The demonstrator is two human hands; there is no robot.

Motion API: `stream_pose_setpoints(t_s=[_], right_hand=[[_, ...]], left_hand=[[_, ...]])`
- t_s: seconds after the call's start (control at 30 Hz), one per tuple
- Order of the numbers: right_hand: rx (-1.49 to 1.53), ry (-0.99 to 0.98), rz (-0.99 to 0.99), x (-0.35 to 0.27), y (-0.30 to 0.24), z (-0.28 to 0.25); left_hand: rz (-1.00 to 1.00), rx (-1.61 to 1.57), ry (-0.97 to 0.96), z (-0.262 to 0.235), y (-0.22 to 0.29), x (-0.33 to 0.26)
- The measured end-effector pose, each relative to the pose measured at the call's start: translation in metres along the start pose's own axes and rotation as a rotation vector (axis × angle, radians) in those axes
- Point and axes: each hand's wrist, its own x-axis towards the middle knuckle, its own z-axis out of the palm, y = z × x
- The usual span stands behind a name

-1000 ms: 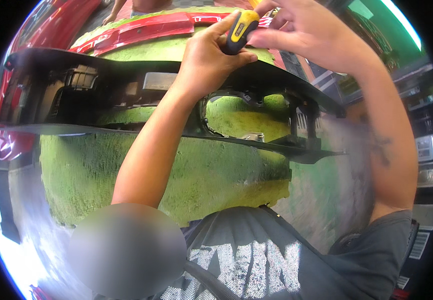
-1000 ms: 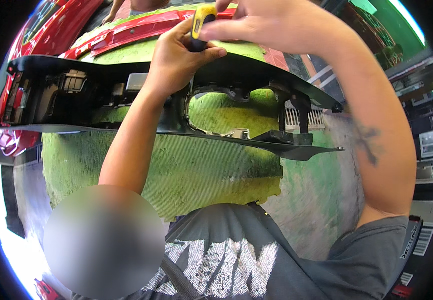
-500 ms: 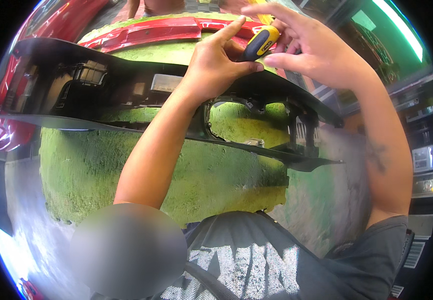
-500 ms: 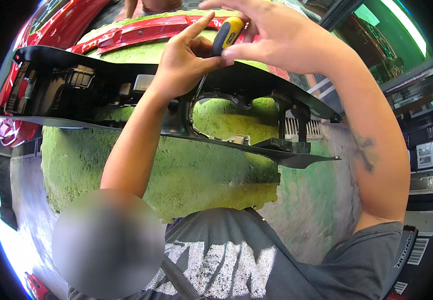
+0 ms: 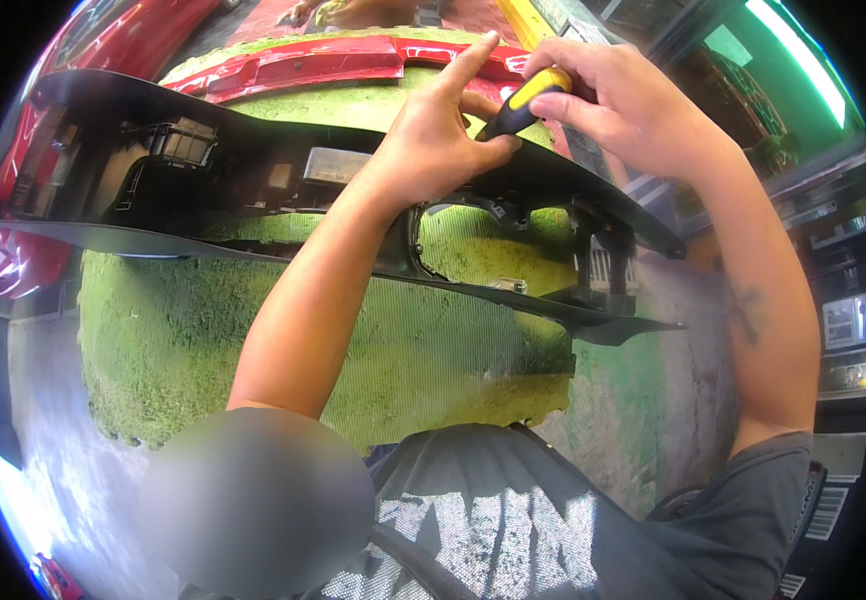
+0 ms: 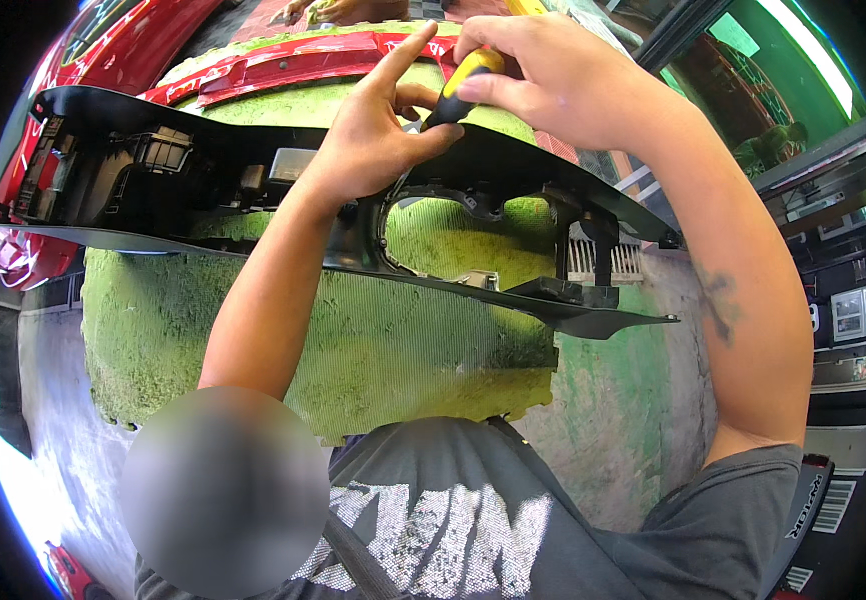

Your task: The person uses a screwdriver to pry and adjust clips on the inner side of a black car bumper. They repeatedly insert the tool into small slots, lever the plastic, and reposition the bumper while working on a green mat in a garage.

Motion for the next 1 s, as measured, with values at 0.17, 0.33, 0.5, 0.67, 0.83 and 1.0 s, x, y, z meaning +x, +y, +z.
stream_pose_setpoints(t_s=[0.17,0.33,0.5,0.67,0.83,1.0], right_hand=[[-0.504,0.092,0.062,0.014,0.000,0.008],[-0.132,0.018,-0.003,0.007,-0.008,-0.002],[-0.113,0.125,-0.050,0.013,-0.023,0.007],[-0.479,0.224,0.027,0.018,-0.020,0.015],[0.060,-0.087,-0.017,0.009,-0.031,0.002],[-0.232,-0.052,-0.275,0.007,-0.018,0.007]], left_hand=[[0.047,-0.008,0.003,0.006,-0.003,0.003],[-0.032,-0.042,0.018,-0.004,0.003,-0.001],[0.130,0.105,0.040,0.004,0.004,-0.004],[-0.050,0.004,-0.002,0.003,0.004,-0.002],[-0.112,0.029,0.030,-0.004,0.003,-0.003],[-0.103,0.491,-0.361,-0.030,0.014,-0.007]])
